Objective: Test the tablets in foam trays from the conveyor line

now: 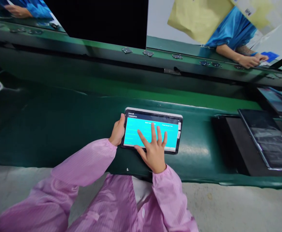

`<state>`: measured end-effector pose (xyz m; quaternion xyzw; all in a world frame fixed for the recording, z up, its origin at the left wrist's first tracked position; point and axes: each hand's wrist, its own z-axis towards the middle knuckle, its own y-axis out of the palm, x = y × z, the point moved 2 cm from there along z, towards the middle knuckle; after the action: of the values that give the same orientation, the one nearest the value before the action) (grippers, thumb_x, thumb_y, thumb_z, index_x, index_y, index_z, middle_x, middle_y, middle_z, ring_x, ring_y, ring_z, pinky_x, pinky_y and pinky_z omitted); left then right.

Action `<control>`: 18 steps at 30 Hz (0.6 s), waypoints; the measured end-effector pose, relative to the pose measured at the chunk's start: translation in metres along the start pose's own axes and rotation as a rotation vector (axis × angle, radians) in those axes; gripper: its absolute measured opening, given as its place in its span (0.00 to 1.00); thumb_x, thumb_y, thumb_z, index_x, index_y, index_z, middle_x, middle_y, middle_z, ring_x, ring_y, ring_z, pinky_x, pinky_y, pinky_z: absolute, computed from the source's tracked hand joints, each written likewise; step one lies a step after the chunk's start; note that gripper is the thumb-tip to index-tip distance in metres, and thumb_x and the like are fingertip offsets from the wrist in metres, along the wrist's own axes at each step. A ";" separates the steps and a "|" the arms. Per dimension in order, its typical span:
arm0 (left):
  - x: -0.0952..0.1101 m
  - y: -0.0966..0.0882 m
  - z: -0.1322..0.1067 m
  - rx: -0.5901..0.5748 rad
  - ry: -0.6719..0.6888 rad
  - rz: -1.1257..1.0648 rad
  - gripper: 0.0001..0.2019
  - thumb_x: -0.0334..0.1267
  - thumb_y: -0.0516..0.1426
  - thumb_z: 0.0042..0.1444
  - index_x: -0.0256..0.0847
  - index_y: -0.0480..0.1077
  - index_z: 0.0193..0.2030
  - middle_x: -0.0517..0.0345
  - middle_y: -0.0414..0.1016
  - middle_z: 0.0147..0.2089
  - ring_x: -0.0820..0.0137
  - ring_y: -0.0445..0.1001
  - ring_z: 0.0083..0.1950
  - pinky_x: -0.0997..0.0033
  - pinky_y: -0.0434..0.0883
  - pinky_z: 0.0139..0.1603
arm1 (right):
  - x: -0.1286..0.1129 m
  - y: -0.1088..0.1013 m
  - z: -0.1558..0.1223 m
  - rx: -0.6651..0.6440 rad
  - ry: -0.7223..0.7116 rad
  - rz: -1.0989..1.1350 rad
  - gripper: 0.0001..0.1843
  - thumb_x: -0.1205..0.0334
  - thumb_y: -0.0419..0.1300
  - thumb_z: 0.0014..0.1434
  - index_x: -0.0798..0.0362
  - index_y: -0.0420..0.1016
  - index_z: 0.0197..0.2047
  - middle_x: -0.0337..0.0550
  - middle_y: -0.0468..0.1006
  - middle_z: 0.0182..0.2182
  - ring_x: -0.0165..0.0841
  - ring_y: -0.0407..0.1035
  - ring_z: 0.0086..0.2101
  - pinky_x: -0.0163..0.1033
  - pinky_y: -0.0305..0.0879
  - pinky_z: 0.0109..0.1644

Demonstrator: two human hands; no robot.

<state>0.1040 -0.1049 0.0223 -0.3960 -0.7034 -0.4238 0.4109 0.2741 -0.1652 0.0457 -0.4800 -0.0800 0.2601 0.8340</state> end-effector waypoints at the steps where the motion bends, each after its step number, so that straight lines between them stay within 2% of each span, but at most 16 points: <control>1: 0.001 0.000 0.000 0.005 0.002 0.006 0.38 0.76 0.56 0.43 0.36 0.77 0.35 0.47 0.82 0.35 0.59 0.80 0.36 0.65 0.75 0.38 | 0.005 -0.003 -0.004 0.014 0.037 0.007 0.26 0.47 0.55 0.67 0.34 0.62 0.67 0.41 0.37 0.74 0.54 0.40 0.69 0.68 0.36 0.68; 4: 0.001 -0.001 0.000 0.017 0.001 0.029 0.39 0.76 0.56 0.41 0.36 0.76 0.33 0.47 0.82 0.34 0.59 0.80 0.36 0.66 0.74 0.36 | 0.020 -0.007 -0.018 0.029 0.151 0.009 0.25 0.44 0.51 0.68 0.32 0.63 0.66 0.42 0.35 0.74 0.59 0.39 0.69 0.75 0.32 0.65; 8: -0.001 -0.002 0.002 0.021 0.003 0.035 0.39 0.76 0.56 0.42 0.36 0.77 0.34 0.48 0.81 0.33 0.59 0.80 0.37 0.66 0.75 0.37 | 0.023 -0.005 -0.028 0.026 0.208 -0.030 0.26 0.43 0.51 0.68 0.34 0.63 0.66 0.47 0.41 0.73 0.59 0.41 0.69 0.78 0.31 0.63; 10: -0.003 -0.003 0.003 0.027 0.011 0.024 0.38 0.75 0.55 0.44 0.36 0.77 0.35 0.49 0.81 0.33 0.59 0.80 0.39 0.66 0.76 0.38 | 0.014 -0.002 -0.029 -0.010 0.148 -0.027 0.29 0.43 0.52 0.67 0.42 0.63 0.67 0.52 0.47 0.72 0.57 0.44 0.68 0.74 0.30 0.65; 13: -0.003 -0.003 0.004 0.043 0.041 0.029 0.35 0.73 0.55 0.47 0.37 0.77 0.34 0.50 0.81 0.32 0.60 0.80 0.39 0.66 0.76 0.40 | -0.011 0.001 -0.029 -0.100 -0.076 0.006 0.31 0.44 0.49 0.69 0.54 0.64 0.67 0.54 0.61 0.67 0.48 0.50 0.67 0.64 0.24 0.70; 15: -0.002 -0.003 0.004 0.058 0.050 0.046 0.34 0.72 0.55 0.49 0.37 0.76 0.32 0.51 0.81 0.32 0.61 0.80 0.38 0.67 0.76 0.39 | -0.025 0.001 -0.030 -0.138 -0.216 0.036 0.30 0.47 0.46 0.71 0.57 0.65 0.66 0.50 0.67 0.64 0.42 0.52 0.66 0.60 0.18 0.71; 18: 0.000 -0.003 0.003 0.078 0.053 0.061 0.34 0.72 0.55 0.49 0.37 0.76 0.31 0.50 0.81 0.33 0.61 0.80 0.37 0.67 0.76 0.37 | -0.035 0.001 -0.032 -0.149 -0.288 0.043 0.29 0.47 0.44 0.71 0.57 0.67 0.64 0.48 0.68 0.63 0.41 0.51 0.67 0.60 0.16 0.70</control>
<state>0.1010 -0.1028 0.0202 -0.3895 -0.6959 -0.3937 0.4572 0.2560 -0.2075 0.0317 -0.4998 -0.2074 0.3373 0.7703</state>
